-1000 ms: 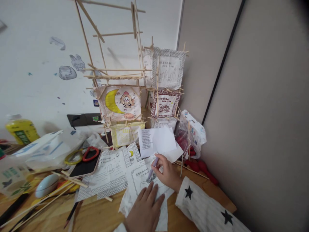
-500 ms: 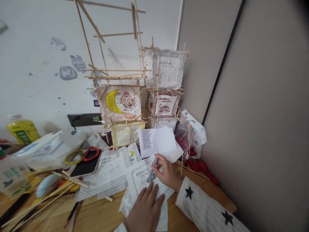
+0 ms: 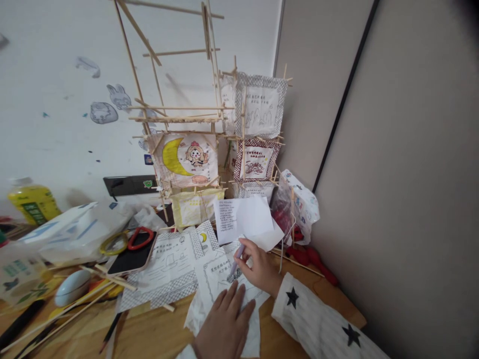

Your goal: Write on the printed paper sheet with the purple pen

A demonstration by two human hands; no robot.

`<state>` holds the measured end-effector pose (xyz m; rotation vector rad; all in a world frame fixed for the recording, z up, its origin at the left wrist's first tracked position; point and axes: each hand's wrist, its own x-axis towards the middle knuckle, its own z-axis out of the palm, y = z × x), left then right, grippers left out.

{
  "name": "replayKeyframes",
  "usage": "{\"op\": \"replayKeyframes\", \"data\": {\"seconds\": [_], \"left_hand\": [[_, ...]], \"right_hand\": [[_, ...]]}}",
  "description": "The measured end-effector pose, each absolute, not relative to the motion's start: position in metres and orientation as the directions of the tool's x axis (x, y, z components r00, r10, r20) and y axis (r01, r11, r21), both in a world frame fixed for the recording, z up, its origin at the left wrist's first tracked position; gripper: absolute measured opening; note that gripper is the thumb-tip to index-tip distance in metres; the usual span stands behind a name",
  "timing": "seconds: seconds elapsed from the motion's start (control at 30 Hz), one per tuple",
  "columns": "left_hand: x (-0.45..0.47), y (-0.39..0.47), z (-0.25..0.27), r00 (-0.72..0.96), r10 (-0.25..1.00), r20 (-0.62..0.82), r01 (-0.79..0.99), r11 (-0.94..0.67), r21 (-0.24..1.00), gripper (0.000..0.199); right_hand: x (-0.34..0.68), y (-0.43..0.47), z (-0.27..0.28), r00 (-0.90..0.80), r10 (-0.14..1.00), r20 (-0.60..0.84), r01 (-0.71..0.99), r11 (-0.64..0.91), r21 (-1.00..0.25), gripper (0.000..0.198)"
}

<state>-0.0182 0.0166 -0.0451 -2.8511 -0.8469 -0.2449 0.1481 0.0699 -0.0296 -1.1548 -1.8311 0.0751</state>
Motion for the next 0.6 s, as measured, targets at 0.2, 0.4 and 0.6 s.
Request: {"op": "replayKeyframes", "data": {"seconds": [0.2,0.4,0.6], "left_hand": [[-0.0191,0.0168,-0.045,0.824,0.52,0.227,0.554,-0.823,-0.125,0.053],[-0.0178,0.0158,-0.0402,0.835,0.513,0.2,0.544,-0.826,-0.151,0.051],[-0.018,0.0165,-0.0444,0.834,0.504,0.225,0.543,-0.822,-0.173,0.053]], "right_hand": [[0.1489,0.0704,-0.0305,-0.125,0.721,0.681,0.667,0.569,-0.481,0.044],[0.1487,0.0713,-0.0312,-0.127,0.716,0.687,0.655,0.58,-0.484,0.046],[0.1491,0.0709,-0.0306,-0.129,0.717,0.685,0.682,0.566,-0.464,0.045]]}}
